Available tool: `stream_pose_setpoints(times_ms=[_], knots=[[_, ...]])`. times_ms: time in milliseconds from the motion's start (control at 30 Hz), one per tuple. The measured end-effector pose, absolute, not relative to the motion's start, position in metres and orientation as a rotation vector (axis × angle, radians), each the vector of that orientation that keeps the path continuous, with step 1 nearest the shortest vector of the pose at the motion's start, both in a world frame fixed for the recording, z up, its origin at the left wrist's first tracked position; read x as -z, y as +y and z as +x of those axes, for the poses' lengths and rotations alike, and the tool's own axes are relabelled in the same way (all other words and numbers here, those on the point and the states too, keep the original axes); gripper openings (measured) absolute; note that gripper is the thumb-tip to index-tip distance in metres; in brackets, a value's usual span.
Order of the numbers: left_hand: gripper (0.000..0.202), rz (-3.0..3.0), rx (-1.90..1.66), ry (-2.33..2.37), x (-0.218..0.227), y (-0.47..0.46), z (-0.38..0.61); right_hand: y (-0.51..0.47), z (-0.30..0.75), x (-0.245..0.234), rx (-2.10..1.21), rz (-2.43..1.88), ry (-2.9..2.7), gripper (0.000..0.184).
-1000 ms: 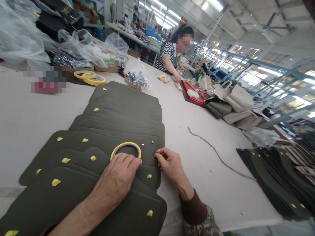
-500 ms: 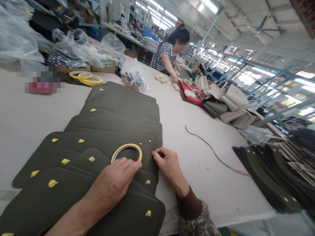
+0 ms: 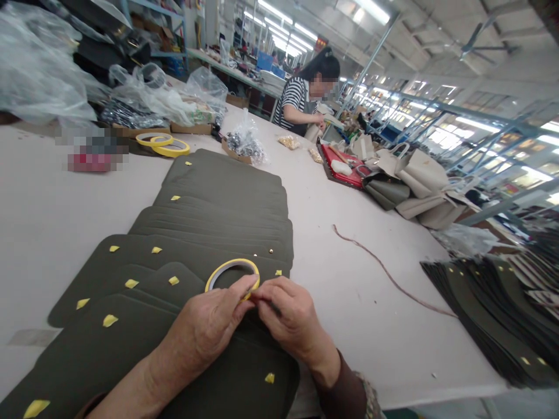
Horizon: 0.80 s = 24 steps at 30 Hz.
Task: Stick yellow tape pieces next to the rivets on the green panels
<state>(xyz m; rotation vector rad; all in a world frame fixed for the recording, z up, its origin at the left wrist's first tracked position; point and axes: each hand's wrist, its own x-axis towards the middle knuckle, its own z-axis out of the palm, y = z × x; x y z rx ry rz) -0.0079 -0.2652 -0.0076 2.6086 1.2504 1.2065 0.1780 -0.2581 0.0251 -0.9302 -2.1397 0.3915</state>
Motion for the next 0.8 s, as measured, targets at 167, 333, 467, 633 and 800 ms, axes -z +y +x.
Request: stream_pose_setpoints(times_ms=[167,333,467,633,800], knots=[[0.024,2.605,-1.196,1.167,0.003,-0.265,-0.011,-0.258,0.174,-0.016,-0.216,-0.925,-2.142,0.014],[0.020,2.536,-1.199,1.130,-0.006,-0.263,-0.012,-0.266,0.167,-0.020,-0.147,-1.000,-2.068,0.014],[0.021,2.500,-1.233,1.145,-0.013,-0.266,-0.007,-0.267,0.162,-0.026,-0.497,-1.246,-1.826,0.013],[0.018,2.555,-1.208,1.154,-0.013,-0.269,0.000,-0.247,0.180,-0.013,-1.051,-1.548,-1.339,0.010],[0.021,2.647,-0.768,1.355,-0.009,-0.262,0.002,-0.236,0.196,0.002,-1.231,-1.564,-1.367,0.017]])
